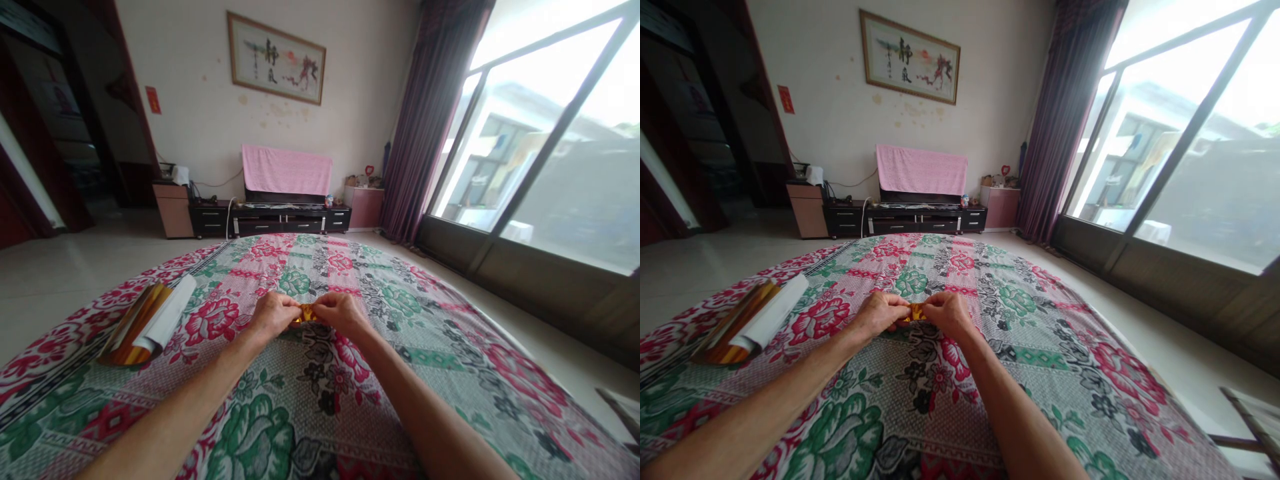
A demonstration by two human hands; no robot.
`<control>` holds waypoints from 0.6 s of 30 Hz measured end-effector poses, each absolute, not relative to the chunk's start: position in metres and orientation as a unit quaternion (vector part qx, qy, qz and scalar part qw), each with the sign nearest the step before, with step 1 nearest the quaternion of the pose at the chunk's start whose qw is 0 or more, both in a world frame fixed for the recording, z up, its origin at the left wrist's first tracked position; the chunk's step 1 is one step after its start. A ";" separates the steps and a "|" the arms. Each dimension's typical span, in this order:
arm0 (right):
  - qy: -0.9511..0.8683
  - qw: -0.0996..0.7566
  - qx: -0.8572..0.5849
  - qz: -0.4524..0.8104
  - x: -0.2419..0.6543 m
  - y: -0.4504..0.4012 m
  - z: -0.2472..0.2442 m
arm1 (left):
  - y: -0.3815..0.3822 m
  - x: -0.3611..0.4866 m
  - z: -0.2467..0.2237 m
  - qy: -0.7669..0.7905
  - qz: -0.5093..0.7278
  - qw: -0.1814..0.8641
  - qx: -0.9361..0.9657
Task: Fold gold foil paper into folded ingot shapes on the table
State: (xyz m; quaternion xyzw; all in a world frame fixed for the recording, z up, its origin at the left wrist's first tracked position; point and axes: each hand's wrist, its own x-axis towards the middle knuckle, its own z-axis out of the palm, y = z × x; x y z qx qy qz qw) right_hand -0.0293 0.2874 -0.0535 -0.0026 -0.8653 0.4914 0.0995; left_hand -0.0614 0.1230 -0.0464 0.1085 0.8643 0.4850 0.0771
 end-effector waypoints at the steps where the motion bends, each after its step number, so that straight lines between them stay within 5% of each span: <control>1: -0.862 0.091 -0.001 0.499 -0.028 0.287 -0.052 | 0.123 -0.061 -0.046 0.860 0.492 0.084 0.108; 18: -0.852 0.079 -0.020 0.516 -0.026 0.285 -0.046 | 0.123 -0.055 -0.041 0.877 0.464 0.043 0.117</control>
